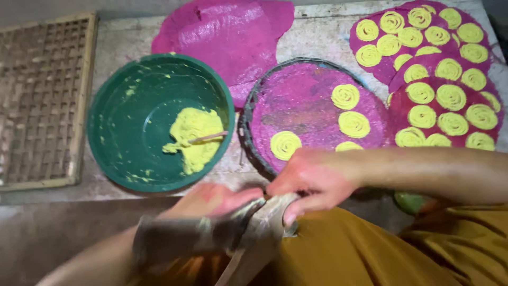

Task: The person uses a manual dough press to pipe yellow dough into spiral shapes onto purple trays. They repeatedly load the press, squeeze the handles to extrude the dough, and arrange the spirals in rows. The person then moves a filled tray to a steamer and places it on a bamboo rack.

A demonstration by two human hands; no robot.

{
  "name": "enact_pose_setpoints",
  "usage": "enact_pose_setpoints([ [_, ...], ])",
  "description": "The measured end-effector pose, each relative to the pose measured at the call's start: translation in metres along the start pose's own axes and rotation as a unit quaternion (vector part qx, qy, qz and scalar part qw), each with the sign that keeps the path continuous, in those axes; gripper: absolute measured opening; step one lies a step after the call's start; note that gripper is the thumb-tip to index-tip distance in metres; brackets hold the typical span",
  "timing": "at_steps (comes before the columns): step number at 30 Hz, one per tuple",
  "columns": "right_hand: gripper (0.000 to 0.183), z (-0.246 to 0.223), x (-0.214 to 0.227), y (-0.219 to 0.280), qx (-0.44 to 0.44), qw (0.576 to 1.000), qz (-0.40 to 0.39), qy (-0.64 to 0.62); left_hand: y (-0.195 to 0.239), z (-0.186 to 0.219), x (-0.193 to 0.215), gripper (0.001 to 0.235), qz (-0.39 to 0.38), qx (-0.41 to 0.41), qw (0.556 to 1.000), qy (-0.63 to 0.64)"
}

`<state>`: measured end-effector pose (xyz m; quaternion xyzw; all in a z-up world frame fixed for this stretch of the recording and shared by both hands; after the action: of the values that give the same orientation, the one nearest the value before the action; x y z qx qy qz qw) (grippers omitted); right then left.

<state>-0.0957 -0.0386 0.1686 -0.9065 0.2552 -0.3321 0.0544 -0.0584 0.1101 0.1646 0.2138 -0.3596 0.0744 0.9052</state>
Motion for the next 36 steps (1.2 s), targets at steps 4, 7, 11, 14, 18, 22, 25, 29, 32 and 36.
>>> enact_pose_setpoints([
  [4,0.046,0.023,-0.032,-0.034,-0.033,0.994,0.021,-0.104,0.038,-0.074,-0.009,0.033,0.036,0.039,0.999,-0.011],
  [7,0.045,0.031,-0.033,-0.053,-0.034,0.994,0.035,-0.099,0.064,-0.118,-0.004,0.041,0.088,0.059,0.994,0.003],
  [11,0.033,0.008,0.021,-0.065,0.046,0.973,0.139,0.179,0.077,-0.149,0.023,0.055,0.049,-0.004,0.955,0.293],
  [14,0.017,-0.004,0.054,-0.086,0.083,0.788,0.064,0.607,0.075,-0.158,0.029,0.068,-0.057,-0.087,0.845,0.524],
  [18,0.013,-0.004,0.072,-0.130,0.173,0.662,0.014,0.729,0.075,-0.178,0.013,0.077,-0.122,-0.154,0.783,0.590],
  [22,0.034,0.017,0.082,-0.148,0.073,0.668,0.147,0.726,0.076,-0.247,-0.023,0.059,0.059,-0.046,0.664,0.744],
  [25,0.056,0.086,0.073,-0.153,-0.064,0.829,0.170,0.529,0.116,-0.302,0.003,0.030,0.438,0.075,0.867,0.224],
  [29,0.053,0.215,-0.006,-0.156,-0.310,0.870,-0.065,0.379,0.111,-0.338,-0.024,0.062,0.609,0.073,0.725,0.314],
  [32,0.042,0.258,-0.045,-0.165,-0.357,0.866,-0.117,0.330,0.093,-0.332,-0.031,0.075,0.655,0.055,0.727,0.201],
  [36,0.031,0.278,-0.029,-0.167,-0.437,0.821,-0.200,0.307,0.083,-0.318,-0.019,0.064,0.687,0.062,0.701,0.178],
])
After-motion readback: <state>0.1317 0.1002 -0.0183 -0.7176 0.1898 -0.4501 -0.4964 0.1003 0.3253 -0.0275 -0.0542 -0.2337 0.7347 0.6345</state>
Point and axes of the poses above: each hand's wrist, its own y-axis away from the middle knuckle, its own x-axis out of the back of the hand, z = x × y, the point moved 7 cm from there along -y, towards the middle knuckle, and after that the axes turned 8 degrees about x, right-handed, at the moved point
